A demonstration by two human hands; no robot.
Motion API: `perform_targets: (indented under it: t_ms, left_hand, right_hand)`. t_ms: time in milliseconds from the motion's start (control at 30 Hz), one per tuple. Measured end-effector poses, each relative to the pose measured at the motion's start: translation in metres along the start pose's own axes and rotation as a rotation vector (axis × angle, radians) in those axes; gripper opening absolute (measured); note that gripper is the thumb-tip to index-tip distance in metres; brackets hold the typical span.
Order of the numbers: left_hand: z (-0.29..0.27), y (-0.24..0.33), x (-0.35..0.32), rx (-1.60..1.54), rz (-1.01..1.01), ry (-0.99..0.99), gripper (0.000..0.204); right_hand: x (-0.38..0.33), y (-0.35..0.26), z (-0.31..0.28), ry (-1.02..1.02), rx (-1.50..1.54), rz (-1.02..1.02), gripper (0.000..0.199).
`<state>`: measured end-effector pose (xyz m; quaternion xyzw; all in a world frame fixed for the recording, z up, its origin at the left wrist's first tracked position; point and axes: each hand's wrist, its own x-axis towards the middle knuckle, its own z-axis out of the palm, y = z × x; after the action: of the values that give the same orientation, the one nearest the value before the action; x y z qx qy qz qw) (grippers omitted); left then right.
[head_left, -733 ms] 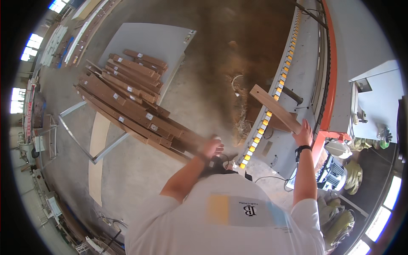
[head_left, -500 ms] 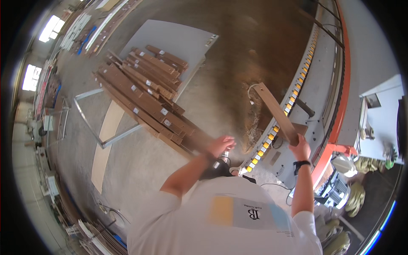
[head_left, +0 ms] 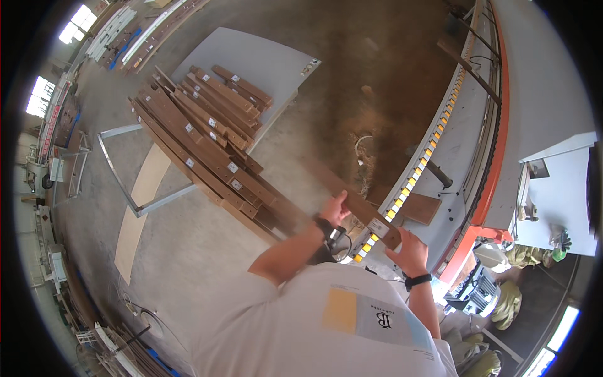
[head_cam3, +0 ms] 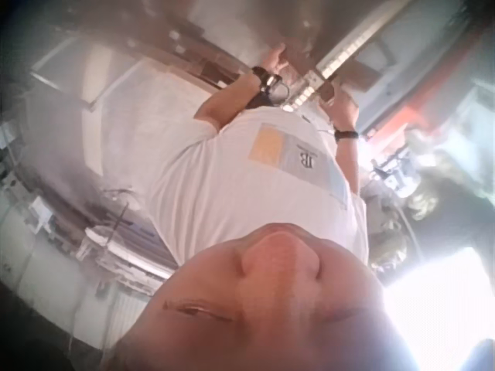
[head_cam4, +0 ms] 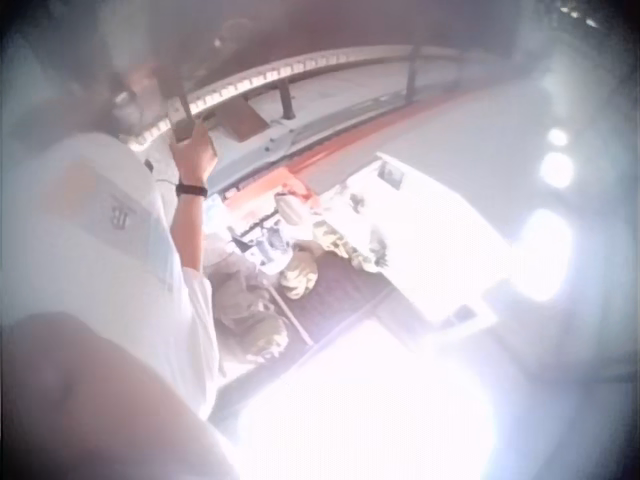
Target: Feeding long wooden boards into an industrial edge-banding machine.
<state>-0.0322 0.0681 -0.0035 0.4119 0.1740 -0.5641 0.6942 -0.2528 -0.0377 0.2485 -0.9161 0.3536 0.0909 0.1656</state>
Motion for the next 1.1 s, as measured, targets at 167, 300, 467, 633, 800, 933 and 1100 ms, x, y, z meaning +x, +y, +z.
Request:
perform_targets:
  t_ms: [167,300,467,633,800,933,1100]
  left_hand:
    - [-0.027,0.018,0.028,0.470,0.493,-0.092,0.022]
    - [-0.006,0.035,0.006,1.177,0.945,-0.127,0.019]
    - [0.020,0.051,-0.018,0.120,0.058,-0.208,0.014]
    - [-0.005,0.098,0.015,0.213,0.155,-0.124,0.025]
    - [-0.053,0.204,0.103,0.073,0.237,0.003,0.045]
    - [-0.091,0.310,0.187,0.188,0.260,0.183,0.030]
    - [-0.121,0.379,0.275,-0.029,0.391,0.234,0.027]
  right_hand:
    - [0.022,-0.026,0.001,-0.042,0.064,-0.036,0.063]
    - [0.073,-0.058,0.029,0.154,0.005,-0.141,0.062]
    - [0.128,-0.086,0.051,0.081,0.046,-0.121,0.057]
    - [0.138,-0.072,0.054,-0.043,0.183,-0.007,0.056]
    - [0.111,-0.037,0.063,-0.131,0.164,0.241,0.047]
    - [0.095,-0.026,0.078,-0.158,0.380,0.331,0.038]
    - [0.102,-0.023,0.098,-0.208,0.401,0.444,0.039]
